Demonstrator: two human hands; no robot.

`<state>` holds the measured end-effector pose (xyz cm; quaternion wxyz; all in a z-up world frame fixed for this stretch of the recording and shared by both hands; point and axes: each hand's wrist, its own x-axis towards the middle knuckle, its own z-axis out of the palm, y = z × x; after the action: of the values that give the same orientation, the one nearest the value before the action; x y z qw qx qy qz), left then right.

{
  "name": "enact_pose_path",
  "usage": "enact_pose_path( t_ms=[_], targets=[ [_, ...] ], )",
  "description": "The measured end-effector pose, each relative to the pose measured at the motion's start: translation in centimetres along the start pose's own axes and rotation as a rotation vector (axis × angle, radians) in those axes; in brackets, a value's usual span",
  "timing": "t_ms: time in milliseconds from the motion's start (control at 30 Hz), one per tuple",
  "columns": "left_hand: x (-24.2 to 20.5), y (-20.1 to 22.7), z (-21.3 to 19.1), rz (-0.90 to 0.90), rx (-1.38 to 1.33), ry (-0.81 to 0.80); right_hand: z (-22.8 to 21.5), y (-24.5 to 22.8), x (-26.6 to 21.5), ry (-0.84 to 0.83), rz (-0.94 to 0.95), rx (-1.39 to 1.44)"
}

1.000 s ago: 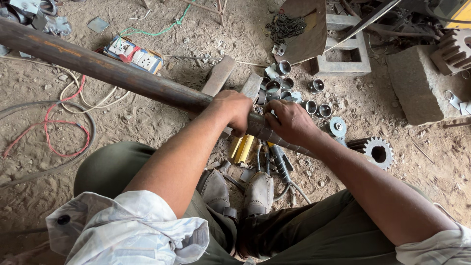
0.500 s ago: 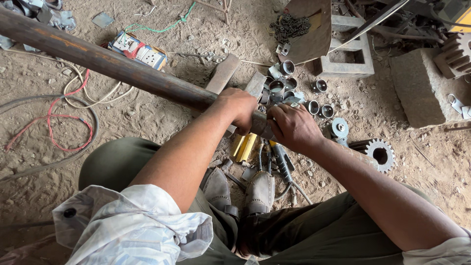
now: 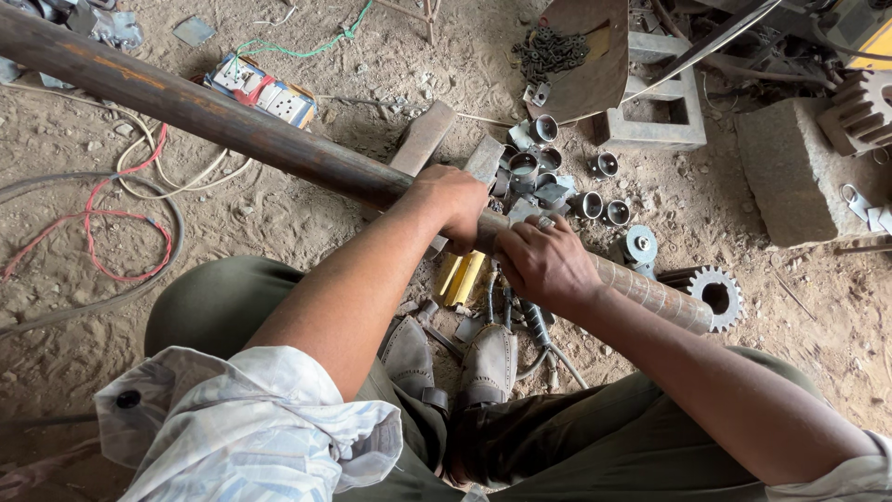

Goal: The person sits on the ground and repeatedly places small metal rings onto a long metal rod, aligning them with pre-marked lines. The person adjusts the rod and rings by hand to ensure proper placement.

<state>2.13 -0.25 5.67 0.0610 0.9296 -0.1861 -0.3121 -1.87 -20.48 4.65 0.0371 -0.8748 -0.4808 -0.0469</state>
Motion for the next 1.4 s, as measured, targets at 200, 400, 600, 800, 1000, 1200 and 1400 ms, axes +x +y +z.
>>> enact_pose_path(
  t_ms=[200,400,600,800,1000,1200,1400],
  targets=[
    [-0.7,-0.1,-0.2,-0.007,-0.044,0.007,-1.7,2.9,0.6,0.178,0.198,0.254],
    [-0.6,0.1,-0.4,0.008,-0.023,0.018,-1.7,4.2,0.1,0.197,0.167,0.278],
    [-0.2,-0.1,-0.2,0.018,0.003,0.033,-1.6,2.4,0.5,0.113,0.132,0.264],
    [0.5,-0.2,0.3,0.022,0.014,0.015,-0.5,2.1,0.7,0.136,0.012,0.258],
    [0.6,-0.1,0.3,-0.001,-0.024,-0.025,0.1,2.5,0.8,0.112,0.086,0.158],
    [-0.2,0.0,-0.5,0.006,-0.058,-0.029,-0.3,6.1,1.2,0.182,0.277,0.341],
    [-0.6,-0.3,-0.7,0.047,-0.039,0.035,-5.2,10.7,-0.4,0.295,0.439,0.243]
  ],
)
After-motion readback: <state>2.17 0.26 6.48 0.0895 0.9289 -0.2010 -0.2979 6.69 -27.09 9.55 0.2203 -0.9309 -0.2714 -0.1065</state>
